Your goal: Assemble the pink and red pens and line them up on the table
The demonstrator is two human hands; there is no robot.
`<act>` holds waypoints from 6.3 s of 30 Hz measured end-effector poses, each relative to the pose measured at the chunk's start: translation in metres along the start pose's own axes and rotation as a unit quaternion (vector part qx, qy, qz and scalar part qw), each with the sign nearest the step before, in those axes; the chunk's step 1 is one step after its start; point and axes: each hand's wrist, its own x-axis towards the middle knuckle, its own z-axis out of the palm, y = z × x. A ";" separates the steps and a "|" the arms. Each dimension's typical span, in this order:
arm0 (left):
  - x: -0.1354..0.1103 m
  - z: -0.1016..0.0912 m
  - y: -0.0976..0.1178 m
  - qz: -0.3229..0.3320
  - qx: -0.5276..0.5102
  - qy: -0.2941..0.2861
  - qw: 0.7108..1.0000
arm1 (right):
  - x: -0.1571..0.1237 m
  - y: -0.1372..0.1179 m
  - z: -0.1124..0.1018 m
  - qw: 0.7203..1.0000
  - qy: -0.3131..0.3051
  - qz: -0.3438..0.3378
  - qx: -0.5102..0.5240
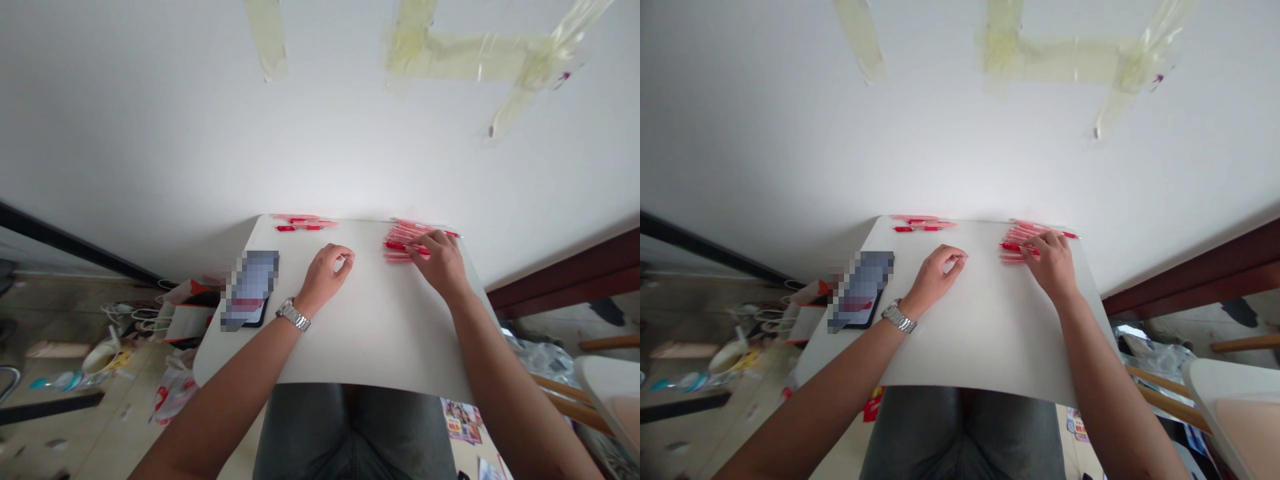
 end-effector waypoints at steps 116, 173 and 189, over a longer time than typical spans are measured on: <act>0.068 -0.037 0.032 0.053 0.157 0.039 0.985 | -0.010 -0.049 0.026 0.951 -0.121 0.089 0.270; 0.007 0.014 0.020 -0.151 -0.453 -0.007 0.879 | -0.009 -0.079 0.008 0.886 -0.244 0.114 0.378; 0.005 0.017 0.023 -0.194 -0.478 0.049 0.856 | -0.012 -0.082 0.014 0.949 -0.160 0.039 0.270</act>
